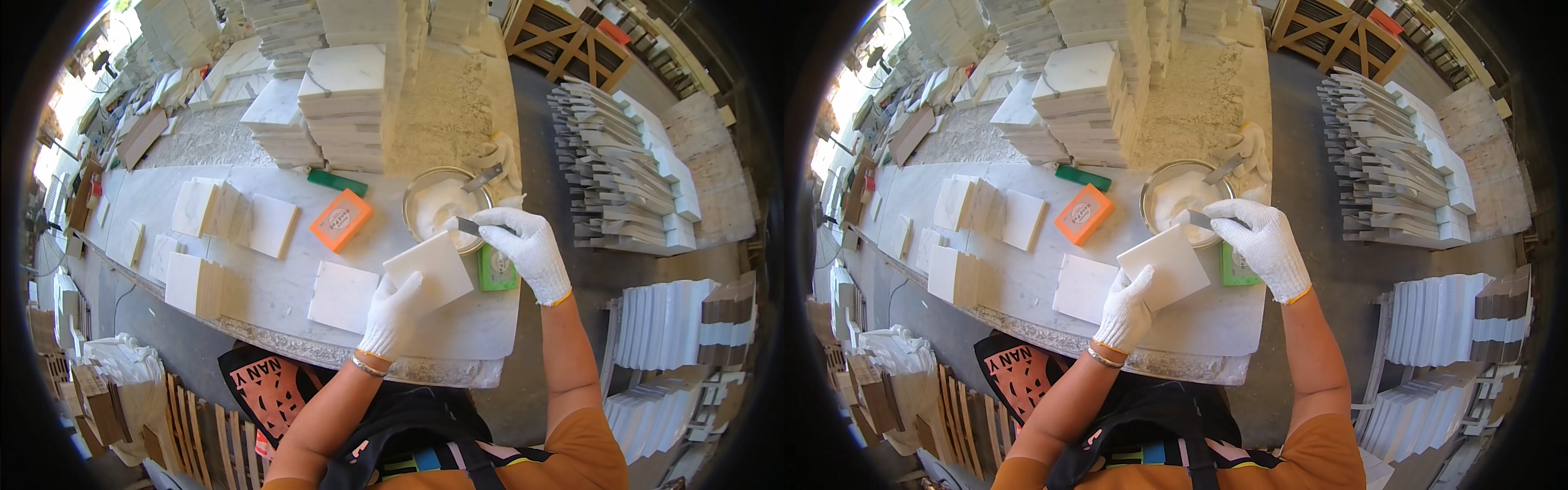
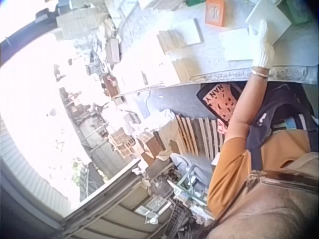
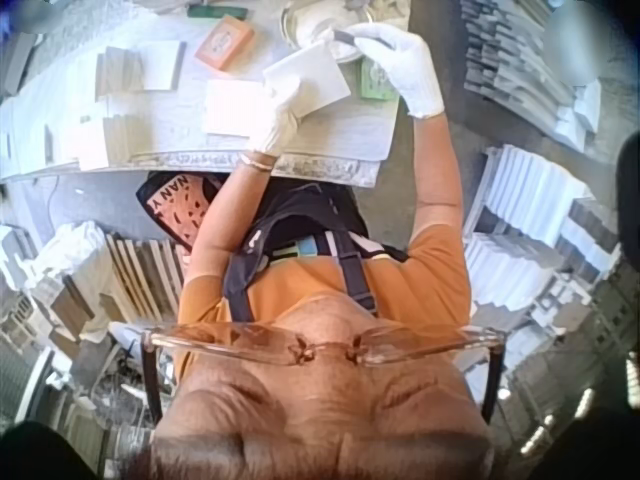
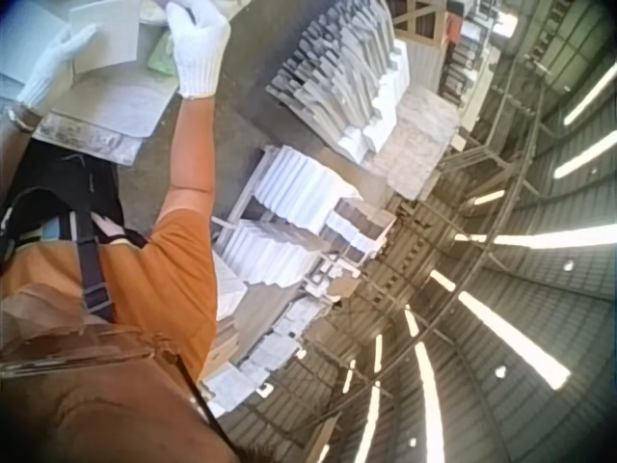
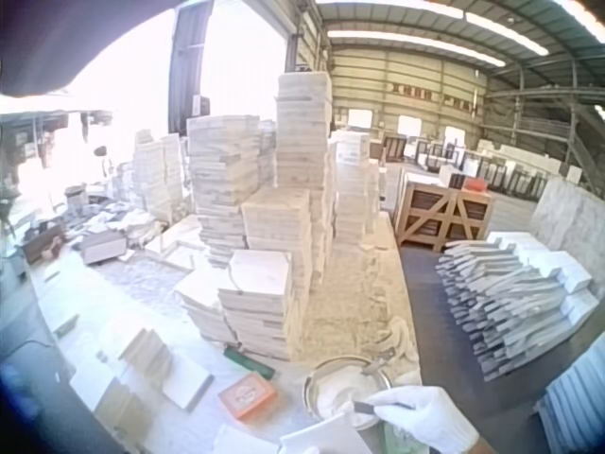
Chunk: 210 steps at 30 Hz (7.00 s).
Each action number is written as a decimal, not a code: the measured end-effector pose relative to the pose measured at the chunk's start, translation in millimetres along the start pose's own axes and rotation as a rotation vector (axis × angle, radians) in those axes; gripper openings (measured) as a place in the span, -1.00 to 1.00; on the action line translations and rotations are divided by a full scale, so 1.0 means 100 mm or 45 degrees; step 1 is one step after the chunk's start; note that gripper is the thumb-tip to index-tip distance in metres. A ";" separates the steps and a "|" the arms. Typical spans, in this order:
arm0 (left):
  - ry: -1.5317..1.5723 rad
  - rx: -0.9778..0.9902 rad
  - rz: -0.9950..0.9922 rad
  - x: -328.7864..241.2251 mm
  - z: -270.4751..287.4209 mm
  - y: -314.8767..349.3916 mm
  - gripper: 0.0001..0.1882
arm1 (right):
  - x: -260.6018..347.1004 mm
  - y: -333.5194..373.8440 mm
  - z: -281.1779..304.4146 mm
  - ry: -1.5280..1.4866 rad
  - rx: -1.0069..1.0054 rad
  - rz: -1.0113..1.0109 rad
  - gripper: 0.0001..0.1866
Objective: The person applies a white paste to the edges of small white tiles using a metal spatula, then smooths the edges with a green sponge. The person repeats this process on multiple tiles, placing finished pieces aside.
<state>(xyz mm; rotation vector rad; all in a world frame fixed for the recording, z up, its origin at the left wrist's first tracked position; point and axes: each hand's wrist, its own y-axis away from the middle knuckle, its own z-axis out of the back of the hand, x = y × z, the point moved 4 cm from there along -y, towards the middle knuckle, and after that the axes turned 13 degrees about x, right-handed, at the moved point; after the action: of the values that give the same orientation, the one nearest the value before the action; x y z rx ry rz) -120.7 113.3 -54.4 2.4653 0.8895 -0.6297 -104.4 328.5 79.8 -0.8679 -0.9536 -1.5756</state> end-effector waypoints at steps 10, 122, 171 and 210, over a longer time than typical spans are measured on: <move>0.023 0.009 0.022 -0.04 -0.04 -0.13 -0.59 | -0.11 -0.10 0.06 -0.125 -0.025 -0.103 -0.74; -0.011 0.022 0.010 -0.07 0.01 -0.12 -0.62 | -0.28 0.14 0.28 -0.006 -0.155 0.044 -0.62; -0.036 0.044 -0.003 -0.04 -0.02 -0.15 -0.59 | -0.08 0.13 0.13 0.059 0.081 0.038 -0.74; 0.030 -0.030 0.011 -0.06 -0.04 -0.13 -0.63 | -0.94 -0.04 0.57 -0.086 -0.351 0.008 -0.63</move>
<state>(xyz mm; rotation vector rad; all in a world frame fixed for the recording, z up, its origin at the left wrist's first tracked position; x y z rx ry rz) -132.5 121.8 -51.5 2.4590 0.8899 -0.5848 -88.0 418.2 19.0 -1.1195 -0.7896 -1.7064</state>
